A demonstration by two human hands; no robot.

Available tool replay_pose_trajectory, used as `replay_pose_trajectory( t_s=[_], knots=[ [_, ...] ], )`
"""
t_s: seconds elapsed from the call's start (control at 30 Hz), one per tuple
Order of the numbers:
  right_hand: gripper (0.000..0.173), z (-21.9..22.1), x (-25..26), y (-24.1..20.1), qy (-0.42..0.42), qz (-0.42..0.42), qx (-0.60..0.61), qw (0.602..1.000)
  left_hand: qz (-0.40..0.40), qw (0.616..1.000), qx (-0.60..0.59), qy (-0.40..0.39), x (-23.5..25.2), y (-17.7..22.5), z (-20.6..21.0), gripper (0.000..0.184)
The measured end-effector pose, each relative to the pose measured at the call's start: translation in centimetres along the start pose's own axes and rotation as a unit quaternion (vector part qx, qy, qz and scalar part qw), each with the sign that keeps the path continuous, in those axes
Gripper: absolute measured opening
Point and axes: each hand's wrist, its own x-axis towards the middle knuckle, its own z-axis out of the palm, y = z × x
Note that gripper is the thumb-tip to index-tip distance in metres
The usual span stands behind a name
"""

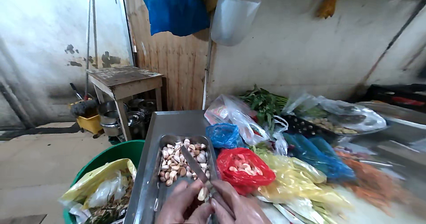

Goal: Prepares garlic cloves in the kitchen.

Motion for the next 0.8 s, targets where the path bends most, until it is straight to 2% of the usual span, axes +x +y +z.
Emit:
replay_pose_trajectory(
  t_s=[0.07,0.2,0.3,0.4,0.53,0.63,0.73,0.8],
  knots=[
    [0.033,0.0,-0.3,0.0,0.008,-0.018,-0.004,1.0,-0.02,0.998,-0.067,0.0,-0.1,-0.1,0.0,0.036],
    [0.034,-0.3,-0.6,0.0,-0.002,0.007,0.026,1.0,-0.001,0.996,-0.082,0.025,-0.5,0.1,0.2,0.031],
    [0.033,-0.9,-0.7,0.6,0.029,0.036,0.059,0.997,-0.005,0.994,-0.109,0.019,-0.9,0.4,0.2,0.037],
    [0.033,-1.8,-0.8,1.7,0.064,0.06,0.09,0.992,-0.028,0.98,-0.196,-0.003,-1.3,0.4,0.3,0.04],
    [0.033,-3.6,-2.1,3.9,0.15,0.056,0.113,0.981,-0.057,0.968,-0.243,-0.03,-1.4,0.6,0.3,0.041],
    [0.03,-5.2,-3.9,6.3,0.204,0.052,0.144,0.967,-0.07,0.981,-0.174,-0.043,-0.9,1.1,1.0,0.038],
    [0.027,-6.8,-5.6,8.3,0.237,0.065,0.163,0.956,-0.073,0.992,-0.018,-0.101,1.5,1.9,2.5,0.034],
    [0.027,-7.5,-6.5,9.1,0.245,0.075,0.168,0.952,-0.063,0.984,0.094,-0.139,5.1,2.3,4.3,0.034]
  ],
)
